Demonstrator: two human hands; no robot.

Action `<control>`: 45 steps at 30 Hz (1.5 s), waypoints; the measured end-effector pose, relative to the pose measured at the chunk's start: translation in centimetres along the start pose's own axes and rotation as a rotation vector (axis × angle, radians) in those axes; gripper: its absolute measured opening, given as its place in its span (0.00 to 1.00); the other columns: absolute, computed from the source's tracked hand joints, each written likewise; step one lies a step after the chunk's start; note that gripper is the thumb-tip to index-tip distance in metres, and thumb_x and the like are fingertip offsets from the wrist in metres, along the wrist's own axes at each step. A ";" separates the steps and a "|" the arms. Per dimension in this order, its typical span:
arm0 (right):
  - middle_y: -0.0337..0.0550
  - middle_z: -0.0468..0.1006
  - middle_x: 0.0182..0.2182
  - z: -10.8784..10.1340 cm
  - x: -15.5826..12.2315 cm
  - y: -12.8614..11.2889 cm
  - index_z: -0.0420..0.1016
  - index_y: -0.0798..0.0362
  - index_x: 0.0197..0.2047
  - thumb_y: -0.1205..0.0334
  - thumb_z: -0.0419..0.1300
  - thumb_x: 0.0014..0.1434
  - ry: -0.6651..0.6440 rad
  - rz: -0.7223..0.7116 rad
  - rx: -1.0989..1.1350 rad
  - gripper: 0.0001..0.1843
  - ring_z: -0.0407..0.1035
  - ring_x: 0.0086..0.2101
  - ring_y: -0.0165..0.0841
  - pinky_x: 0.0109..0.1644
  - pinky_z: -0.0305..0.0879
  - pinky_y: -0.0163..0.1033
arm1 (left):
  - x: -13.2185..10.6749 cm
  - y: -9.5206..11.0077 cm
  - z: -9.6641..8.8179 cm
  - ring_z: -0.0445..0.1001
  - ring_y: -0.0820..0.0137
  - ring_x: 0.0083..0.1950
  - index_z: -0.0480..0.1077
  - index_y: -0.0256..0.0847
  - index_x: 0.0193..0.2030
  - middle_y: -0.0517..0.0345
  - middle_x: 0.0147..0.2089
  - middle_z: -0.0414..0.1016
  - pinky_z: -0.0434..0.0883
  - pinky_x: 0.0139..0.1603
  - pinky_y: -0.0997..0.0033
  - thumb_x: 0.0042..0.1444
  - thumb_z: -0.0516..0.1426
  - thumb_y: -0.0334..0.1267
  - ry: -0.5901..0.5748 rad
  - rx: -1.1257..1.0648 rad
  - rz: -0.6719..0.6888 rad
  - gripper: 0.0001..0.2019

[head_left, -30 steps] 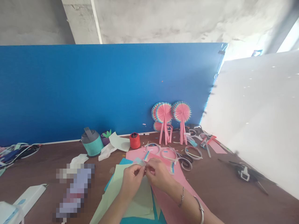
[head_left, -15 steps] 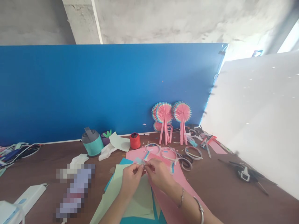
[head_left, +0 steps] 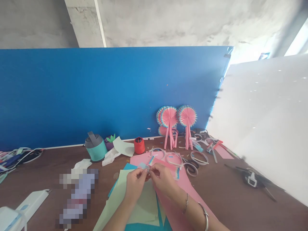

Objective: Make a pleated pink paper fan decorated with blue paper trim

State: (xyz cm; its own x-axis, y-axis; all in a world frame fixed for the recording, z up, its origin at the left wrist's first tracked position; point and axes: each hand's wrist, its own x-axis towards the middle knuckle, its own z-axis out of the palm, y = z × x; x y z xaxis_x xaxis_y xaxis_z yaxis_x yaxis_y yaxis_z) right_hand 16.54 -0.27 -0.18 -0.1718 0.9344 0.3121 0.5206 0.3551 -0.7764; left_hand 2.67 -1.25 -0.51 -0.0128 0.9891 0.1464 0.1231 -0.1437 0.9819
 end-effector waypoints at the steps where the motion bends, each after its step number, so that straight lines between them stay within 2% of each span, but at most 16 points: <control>1: 0.42 0.75 0.27 0.0 0.0 0.0 0.72 0.54 0.27 0.69 0.54 0.54 -0.012 0.010 0.029 0.07 0.68 0.30 0.31 0.34 0.61 0.34 | 0.1 -0.1 0.0 0.76 0.64 0.30 0.73 0.37 0.22 0.54 0.23 0.76 0.74 0.32 0.70 0.51 0.56 0.49 0.002 -0.008 -0.012 0.17; 6: 0.41 0.75 0.26 0.0 0.1 0.0 0.72 0.54 0.26 0.69 0.54 0.55 -0.002 0.011 -0.017 0.08 0.67 0.29 0.32 0.33 0.60 0.34 | 0.2 -0.2 0.0 0.76 0.63 0.30 0.73 0.37 0.22 0.54 0.23 0.76 0.74 0.32 0.68 0.50 0.56 0.49 0.012 -0.003 -0.018 0.17; 17: 0.42 0.75 0.26 0.2 -0.1 -0.5 0.71 0.55 0.25 0.70 0.56 0.51 0.032 0.036 -0.063 0.06 0.68 0.30 0.33 0.33 0.61 0.34 | 0.0 -0.8 0.1 0.69 0.70 0.26 0.70 0.37 0.20 0.58 0.20 0.71 0.68 0.29 0.75 0.53 0.54 0.50 0.017 0.182 0.065 0.19; 23: 0.42 0.75 0.26 0.0 -0.1 -0.4 0.70 0.55 0.25 0.70 0.55 0.51 0.025 0.048 -0.043 0.05 0.69 0.29 0.32 0.32 0.61 0.33 | 0.2 -1.0 0.1 0.71 0.69 0.28 0.71 0.37 0.21 0.57 0.21 0.72 0.69 0.31 0.74 0.54 0.53 0.52 0.004 0.162 0.056 0.20; 31: 0.43 0.76 0.27 0.1 0.1 -0.1 0.73 0.55 0.26 0.68 0.55 0.52 0.015 0.058 0.022 0.07 0.70 0.30 0.33 0.34 0.63 0.34 | -0.2 0.0 0.2 0.72 0.68 0.27 0.71 0.37 0.21 0.57 0.21 0.73 0.71 0.31 0.73 0.52 0.55 0.51 0.025 0.087 0.033 0.19; 38: 0.43 0.76 0.26 0.2 -0.1 -0.5 0.72 0.55 0.24 0.67 0.55 0.51 0.026 0.080 -0.011 0.07 0.69 0.30 0.33 0.33 0.62 0.35 | -0.2 -0.2 0.3 0.69 0.70 0.27 0.71 0.37 0.21 0.58 0.21 0.72 0.67 0.29 0.75 0.54 0.54 0.49 0.045 0.187 0.078 0.19; 45: 0.43 0.77 0.26 0.2 -0.2 -0.8 0.72 0.55 0.24 0.67 0.55 0.52 0.057 0.052 -0.055 0.08 0.68 0.30 0.34 0.35 0.62 0.36 | -0.2 -0.6 0.3 0.68 0.70 0.27 0.70 0.37 0.22 0.58 0.22 0.71 0.66 0.30 0.75 0.55 0.53 0.49 0.042 0.176 0.076 0.19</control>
State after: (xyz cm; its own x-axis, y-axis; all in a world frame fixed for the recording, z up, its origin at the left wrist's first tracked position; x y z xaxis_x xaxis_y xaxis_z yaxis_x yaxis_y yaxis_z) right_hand 16.00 -0.75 0.23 -0.0970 0.9477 0.3042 0.5731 0.3030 -0.7614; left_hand 2.89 -1.31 -1.19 -0.0377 0.9731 0.2273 0.2966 -0.2063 0.9325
